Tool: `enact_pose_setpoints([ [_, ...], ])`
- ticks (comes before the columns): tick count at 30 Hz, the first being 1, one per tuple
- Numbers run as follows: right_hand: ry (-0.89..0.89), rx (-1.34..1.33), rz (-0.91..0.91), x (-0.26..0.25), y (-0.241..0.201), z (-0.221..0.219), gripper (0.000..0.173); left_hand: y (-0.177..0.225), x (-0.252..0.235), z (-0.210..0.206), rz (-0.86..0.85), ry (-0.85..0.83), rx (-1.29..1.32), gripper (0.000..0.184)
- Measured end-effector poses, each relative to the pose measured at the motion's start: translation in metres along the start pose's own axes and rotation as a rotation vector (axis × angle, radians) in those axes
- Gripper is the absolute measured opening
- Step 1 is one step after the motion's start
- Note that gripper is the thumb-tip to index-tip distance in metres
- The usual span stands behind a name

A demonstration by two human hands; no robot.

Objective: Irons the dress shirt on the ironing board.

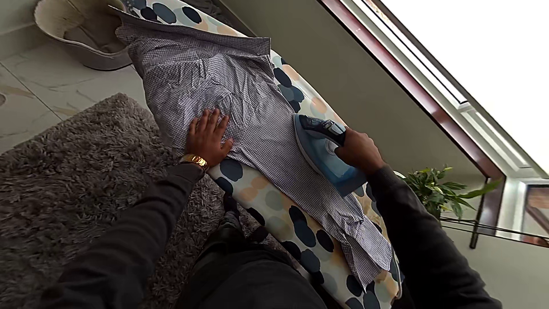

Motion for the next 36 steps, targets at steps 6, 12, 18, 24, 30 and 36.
enact_pose_setpoints([
  [6, 0.028, 0.007, 0.056, -0.04, -0.059, 0.016, 0.036, 0.002, 0.001, 0.0, -0.02, 0.009, 0.036, 0.075],
  [12, 0.034, -0.054, 0.089, -0.057, -0.115, 0.023, 0.033, 0.001, 0.001, 0.001, -0.026, -0.002, 0.063, 0.076],
  [18, -0.001, -0.067, 0.123, -0.043, -0.123, 0.014, 0.031, 0.001, 0.001, 0.002, -0.026, 0.005, 0.054, 0.076],
  [24, -0.053, 0.021, 0.229, -0.011, -0.095, -0.007, 0.036, 0.001, 0.001, 0.004, -0.02, 0.011, 0.053, 0.077],
  [30, -0.096, 0.083, 0.259, 0.032, -0.036, -0.026, 0.033, 0.001, 0.001, 0.005, -0.007, -0.011, 0.048, 0.077],
  [36, -0.122, 0.102, 0.191, 0.076, 0.016, -0.044, 0.032, -0.001, -0.001, 0.003, -0.005, -0.016, 0.025, 0.076],
])
Point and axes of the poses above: each hand's wrist, its own x-axis away from the middle knuckle, its own z-axis out of the back of the hand, y = z × x, the point moved 10 cm from there along -x, towards the middle knuckle, and after that the axes turned 4 degrees about -x, right-handed, at the moved point
